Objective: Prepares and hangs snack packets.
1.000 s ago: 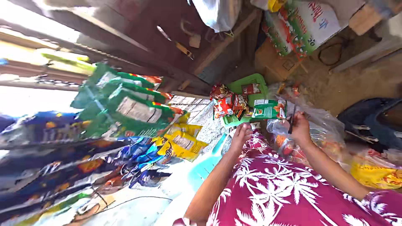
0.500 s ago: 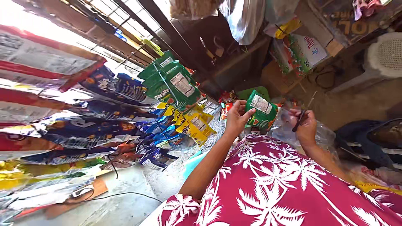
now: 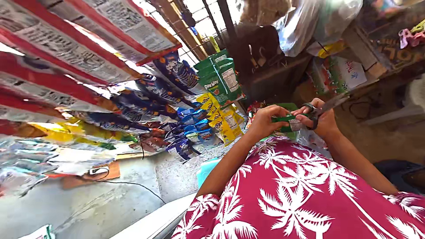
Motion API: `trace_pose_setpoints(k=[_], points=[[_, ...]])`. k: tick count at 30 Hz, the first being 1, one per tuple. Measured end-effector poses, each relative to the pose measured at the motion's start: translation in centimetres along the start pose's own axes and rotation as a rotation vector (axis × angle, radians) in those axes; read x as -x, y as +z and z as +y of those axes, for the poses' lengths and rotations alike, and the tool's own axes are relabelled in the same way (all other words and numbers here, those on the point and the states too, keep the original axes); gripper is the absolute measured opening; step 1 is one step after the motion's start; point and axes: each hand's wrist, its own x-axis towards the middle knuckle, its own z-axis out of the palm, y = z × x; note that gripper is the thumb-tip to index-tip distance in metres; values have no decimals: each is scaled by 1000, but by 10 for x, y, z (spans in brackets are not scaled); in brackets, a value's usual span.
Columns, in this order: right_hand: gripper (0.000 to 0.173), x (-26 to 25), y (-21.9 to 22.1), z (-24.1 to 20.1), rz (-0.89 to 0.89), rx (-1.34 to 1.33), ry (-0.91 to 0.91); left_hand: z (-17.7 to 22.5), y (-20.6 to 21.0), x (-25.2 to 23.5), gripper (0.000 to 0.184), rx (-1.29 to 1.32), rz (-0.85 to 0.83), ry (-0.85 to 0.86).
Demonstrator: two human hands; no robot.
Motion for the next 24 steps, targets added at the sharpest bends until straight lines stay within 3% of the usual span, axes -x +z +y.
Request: trace_pose_setpoints(k=[6,9,13,20,24], points=[[26,-20,12,-5,-11,120,-51,-2,-13,16,27,-376,204,128],[28,-27,19,-4,14,165,-56,-5,-17,24,26,-389,239,141],[31,-31,22,-3,51,212,-33,-8,-18,31,18,-273,311,106],[27,-29,36,-9,308,447,-63,-9,-18,24,13,12,388,-175],[24,-14,65,-12,286,537,-70,-14,-17,21,14,128,435,-254]])
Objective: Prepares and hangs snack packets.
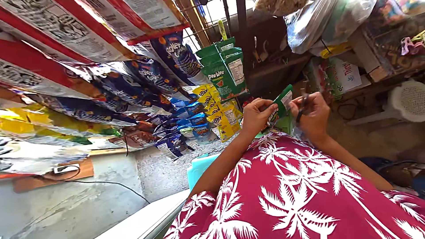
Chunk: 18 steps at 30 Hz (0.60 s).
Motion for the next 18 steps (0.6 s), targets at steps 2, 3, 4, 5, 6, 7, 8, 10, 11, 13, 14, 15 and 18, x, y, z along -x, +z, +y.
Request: trace_pose_setpoints(k=[2,3,4,5,6,7,8,10,11,13,14,15,18], points=[[22,4,9,-1,-38,-33,57,1,3,1,14,31,0,-20],[20,3,14,-1,-24,-51,86,2,5,2,14,43,0,-21],[20,3,16,-1,-14,-66,115,3,7,3,14,57,1,-19],[19,3,17,1,-3,-80,133,4,9,4,14,71,-4,-12],[19,4,19,2,12,-92,137,5,10,4,15,75,-20,-13],[19,6,20,3,30,-101,129,6,11,5,16,71,-38,-19],[19,7,21,5,48,-109,117,6,12,6,16,65,-54,-28],[20,10,23,5,67,-130,109,6,14,8,16,50,-71,-43],[20,11,24,5,69,-132,117,6,15,9,16,37,-71,-45],[21,14,25,3,71,-119,133,6,14,12,16,8,-72,-34],[21,15,25,2,70,-104,137,6,14,13,15,-14,-67,-22],[21,17,26,2,66,-81,138,6,14,14,15,-33,-62,-13],[19,18,25,1,-1,-17,174,4,14,19,17,-81,-43,1]])
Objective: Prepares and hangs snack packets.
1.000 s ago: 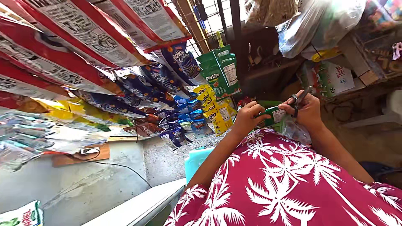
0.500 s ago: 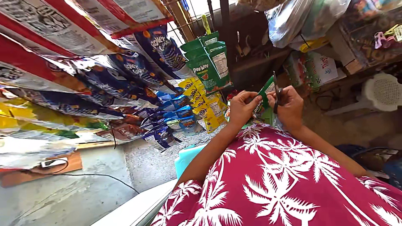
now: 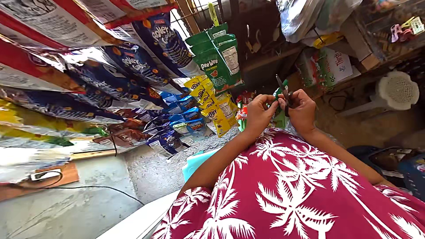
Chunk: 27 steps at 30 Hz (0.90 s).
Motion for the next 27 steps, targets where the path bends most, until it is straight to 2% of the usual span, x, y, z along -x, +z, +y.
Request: trace_pose_setpoints(k=[4,9,17,19,27], points=[[19,0,-4,-1,-86,-35,28,-3,-4,6,17,-40,-21,57],[22,4,-3,-2,-90,-151,85,-7,-8,7,13,-51,-35,97],[19,3,-2,-2,-45,-154,-15,-4,-6,5,12,-49,58,183],[17,4,-2,-2,-37,-145,-19,-4,-6,3,18,-108,56,245],[19,3,-3,3,-25,-164,-101,-10,-9,-2,14,-332,16,564]])
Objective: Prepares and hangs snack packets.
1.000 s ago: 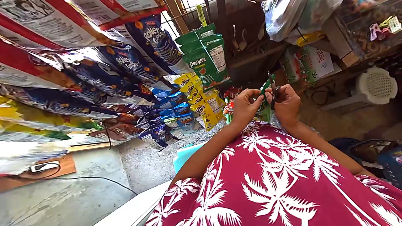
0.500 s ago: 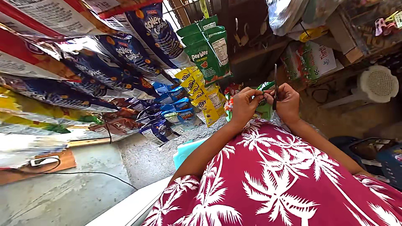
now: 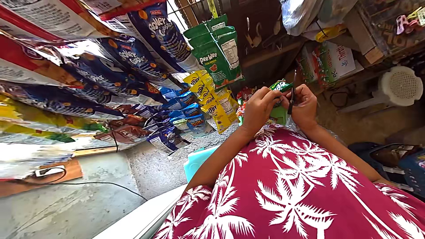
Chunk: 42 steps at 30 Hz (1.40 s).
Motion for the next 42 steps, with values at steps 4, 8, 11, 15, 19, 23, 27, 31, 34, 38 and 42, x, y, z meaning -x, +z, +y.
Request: trace_pose_setpoints(k=[4,8,11,15,19,23,27,31,34,38,42], points=[[19,1,-1,6,-10,8,-37,-3,-3,-3,20,10,-59,-26],[19,3,-2,9,-21,11,-50,1,-3,-4,19,-56,-62,-15],[20,4,-2,10,-17,4,-62,3,-4,-4,26,-113,-79,25],[19,5,-2,11,-5,4,-71,-3,-5,-5,17,-76,-144,-6],[20,7,-4,13,-18,-9,-46,-5,-4,-7,11,11,-123,-50],[16,5,-6,8,-67,42,-8,-5,-7,-7,9,117,-125,-173],[26,-4,-37,-7,-210,236,4,-12,-13,-6,10,115,-147,-173],[43,-15,-86,-20,-444,613,99,-14,-24,-9,12,106,-220,-199],[41,-21,-109,-26,-558,800,155,-16,-27,-11,13,90,-235,-208],[34,-25,-113,-33,-597,928,182,-15,-28,-11,12,75,-223,-210],[25,-29,-109,-38,-638,1019,151,-14,-28,-11,12,64,-226,-208]])
